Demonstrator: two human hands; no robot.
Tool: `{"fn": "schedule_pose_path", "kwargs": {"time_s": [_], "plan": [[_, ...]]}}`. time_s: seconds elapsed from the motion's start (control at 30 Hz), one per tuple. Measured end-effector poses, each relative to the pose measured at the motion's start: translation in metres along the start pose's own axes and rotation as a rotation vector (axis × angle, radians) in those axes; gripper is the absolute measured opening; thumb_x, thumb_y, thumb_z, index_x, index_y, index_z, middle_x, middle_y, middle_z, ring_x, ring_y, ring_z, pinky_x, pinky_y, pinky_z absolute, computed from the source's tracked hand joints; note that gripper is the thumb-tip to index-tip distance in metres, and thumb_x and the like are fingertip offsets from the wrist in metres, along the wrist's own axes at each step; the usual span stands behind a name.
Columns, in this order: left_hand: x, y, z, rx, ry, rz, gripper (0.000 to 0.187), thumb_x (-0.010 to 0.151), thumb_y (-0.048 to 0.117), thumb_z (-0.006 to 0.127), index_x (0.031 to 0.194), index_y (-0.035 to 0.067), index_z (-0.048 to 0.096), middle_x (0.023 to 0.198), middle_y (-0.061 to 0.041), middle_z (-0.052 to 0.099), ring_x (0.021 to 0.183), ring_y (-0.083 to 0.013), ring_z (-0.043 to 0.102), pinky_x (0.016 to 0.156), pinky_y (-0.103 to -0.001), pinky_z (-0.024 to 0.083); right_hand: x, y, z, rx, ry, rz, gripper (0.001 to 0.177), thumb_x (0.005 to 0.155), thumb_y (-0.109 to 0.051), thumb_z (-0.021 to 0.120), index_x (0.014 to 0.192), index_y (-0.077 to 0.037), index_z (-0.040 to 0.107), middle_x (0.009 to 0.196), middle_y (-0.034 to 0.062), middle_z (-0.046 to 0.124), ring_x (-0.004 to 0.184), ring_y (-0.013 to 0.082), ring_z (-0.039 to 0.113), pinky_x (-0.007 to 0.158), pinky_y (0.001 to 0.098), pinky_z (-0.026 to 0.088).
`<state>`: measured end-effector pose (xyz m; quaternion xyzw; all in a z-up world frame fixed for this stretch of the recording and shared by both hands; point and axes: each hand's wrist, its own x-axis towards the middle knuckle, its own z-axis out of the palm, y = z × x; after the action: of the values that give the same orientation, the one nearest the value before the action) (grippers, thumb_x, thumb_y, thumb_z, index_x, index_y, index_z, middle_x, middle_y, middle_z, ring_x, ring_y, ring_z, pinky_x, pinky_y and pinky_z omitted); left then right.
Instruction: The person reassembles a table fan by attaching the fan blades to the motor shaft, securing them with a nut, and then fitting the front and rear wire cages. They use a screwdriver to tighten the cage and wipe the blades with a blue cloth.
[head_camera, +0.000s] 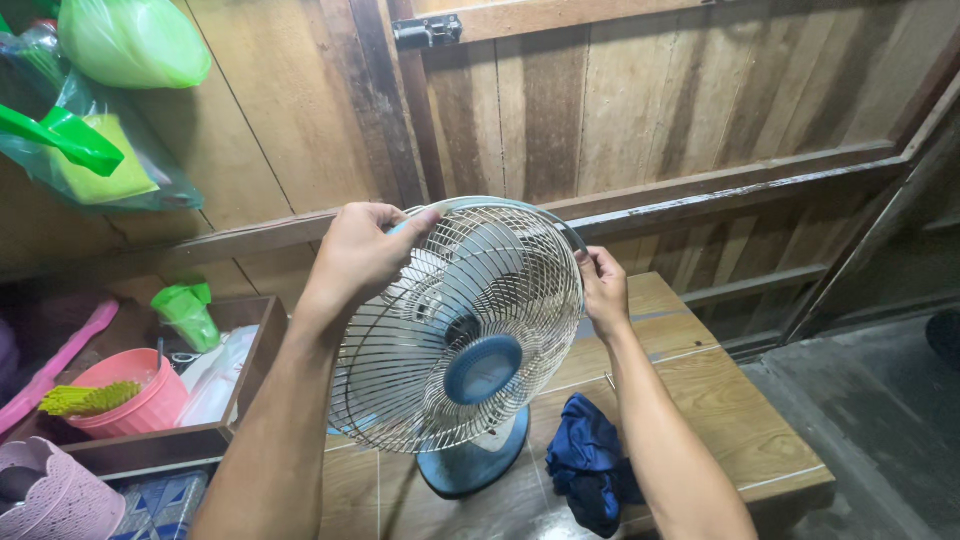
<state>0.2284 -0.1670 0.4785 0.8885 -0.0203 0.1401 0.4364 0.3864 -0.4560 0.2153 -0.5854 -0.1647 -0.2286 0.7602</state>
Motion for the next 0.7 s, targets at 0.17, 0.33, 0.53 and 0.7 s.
{"fn": "schedule_pose_path", "kwargs": {"time_s": [0.17, 0.33, 0.53, 0.7], "plan": [[-0.004, -0.001, 0.002, 0.11, -0.105, 0.007, 0.047, 0.086, 0.046, 0.078, 0.072, 0.001, 0.075, 0.053, -0.002, 0.058, 0.044, -0.0076, 0.049, 0.042, -0.027, 0.04, 0.003, 0.023, -0.01, 0.065, 0.09, 0.072, 0.027, 0.103, -0.033, 0.065, 0.102, -0.007, 0.068, 0.073, -0.0052, 0.053, 0.063, 0.003, 0.046, 0.055, 0.0199, 0.035], [-0.006, -0.001, -0.01, 0.116, -0.174, -0.038, 0.045, 0.086, 0.044, 0.079, 0.074, 0.001, 0.074, 0.053, 0.0, 0.056, 0.044, -0.0078, 0.049, 0.041, -0.027, 0.04, 0.026, 0.031, -0.027, 0.066, 0.232, 0.176, 0.027, 0.106, -0.032, 0.059, 0.1, -0.007, 0.066, 0.068, -0.0043, 0.049, 0.056, 0.0043, 0.042, 0.049, 0.0218, 0.033], [-0.008, -0.009, -0.029, -0.041, -0.151, -0.006, 0.036, 0.093, 0.038, 0.072, 0.083, 0.003, 0.075, 0.058, 0.003, 0.054, 0.049, -0.0057, 0.045, 0.044, -0.026, 0.037, 0.012, 0.04, -0.054, 0.063, 0.263, 0.253, 0.028, 0.109, -0.03, 0.056, 0.108, -0.004, 0.066, 0.071, -0.0039, 0.049, 0.058, 0.0038, 0.043, 0.051, 0.0208, 0.035], [-0.002, -0.02, -0.026, -0.111, -0.108, 0.049, 0.037, 0.098, 0.039, 0.066, 0.085, 0.005, 0.075, 0.062, 0.006, 0.052, 0.054, -0.004, 0.04, 0.047, -0.025, 0.034, -0.04, 0.073, -0.038, 0.247, 0.189, 0.278, 0.025, 0.105, -0.027, 0.057, 0.111, -0.004, 0.064, 0.071, -0.0044, 0.049, 0.06, 0.0045, 0.045, 0.054, 0.0195, 0.037]]}}
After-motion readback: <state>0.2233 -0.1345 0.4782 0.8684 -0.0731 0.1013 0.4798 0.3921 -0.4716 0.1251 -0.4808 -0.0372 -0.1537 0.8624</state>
